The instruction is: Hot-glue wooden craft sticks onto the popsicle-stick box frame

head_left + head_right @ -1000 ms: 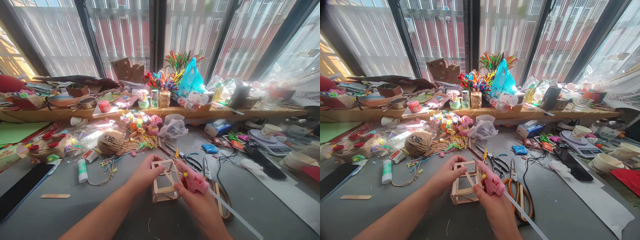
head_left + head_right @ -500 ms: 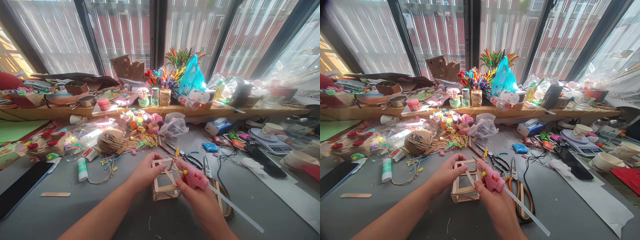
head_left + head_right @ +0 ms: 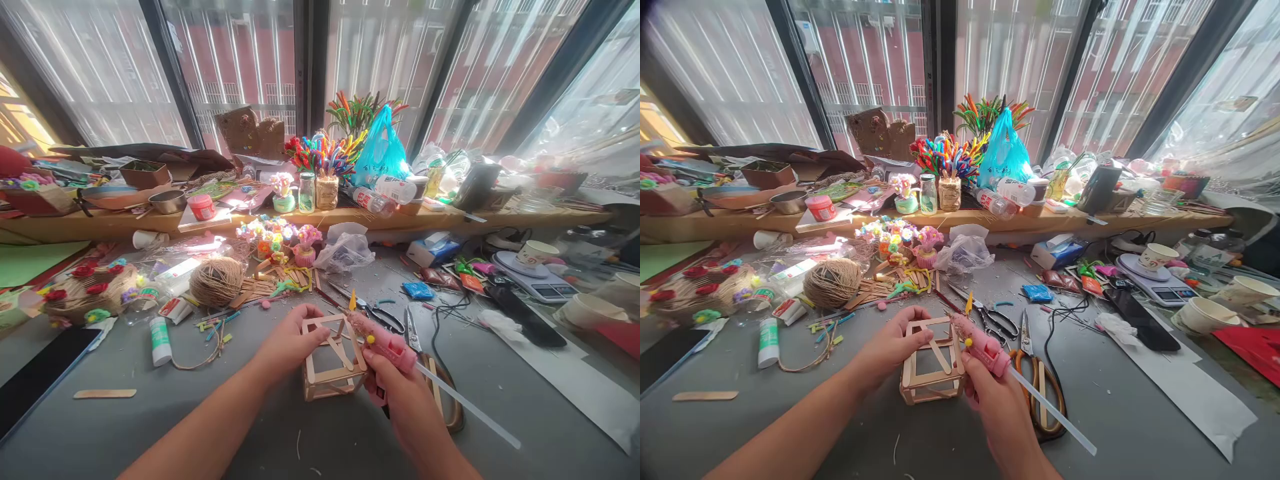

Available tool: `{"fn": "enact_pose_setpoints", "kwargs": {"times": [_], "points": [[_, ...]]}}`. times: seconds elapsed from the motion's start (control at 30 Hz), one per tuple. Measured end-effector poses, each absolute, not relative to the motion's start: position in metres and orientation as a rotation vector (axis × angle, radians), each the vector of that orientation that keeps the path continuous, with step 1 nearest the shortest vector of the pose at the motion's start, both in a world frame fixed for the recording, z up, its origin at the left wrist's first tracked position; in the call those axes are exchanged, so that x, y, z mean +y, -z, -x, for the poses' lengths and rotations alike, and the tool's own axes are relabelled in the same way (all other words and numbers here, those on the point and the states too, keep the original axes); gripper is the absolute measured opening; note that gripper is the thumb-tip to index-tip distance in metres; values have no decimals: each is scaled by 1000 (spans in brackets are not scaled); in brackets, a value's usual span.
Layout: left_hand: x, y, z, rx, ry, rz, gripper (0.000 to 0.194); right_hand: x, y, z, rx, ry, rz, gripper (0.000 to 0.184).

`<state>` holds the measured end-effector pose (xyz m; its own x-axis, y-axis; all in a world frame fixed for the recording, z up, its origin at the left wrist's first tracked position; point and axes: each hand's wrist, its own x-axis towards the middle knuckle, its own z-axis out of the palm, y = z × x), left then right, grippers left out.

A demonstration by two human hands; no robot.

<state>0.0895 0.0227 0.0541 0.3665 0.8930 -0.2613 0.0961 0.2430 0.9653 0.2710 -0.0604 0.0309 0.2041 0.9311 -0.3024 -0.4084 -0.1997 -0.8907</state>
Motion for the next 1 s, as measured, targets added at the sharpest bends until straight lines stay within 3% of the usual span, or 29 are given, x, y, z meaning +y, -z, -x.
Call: {"fn": "enact_pose_setpoints", "kwargs": {"times": [0.47,1.0], "points": [[24,-55,-90,1084,-701,-1221,57,-61,-38,-274,-836,-1323,1104,76],[27,-51,-89,1083,-713,-1221,56,-58,-41,-276,-910,-1299,1081,64]]}}
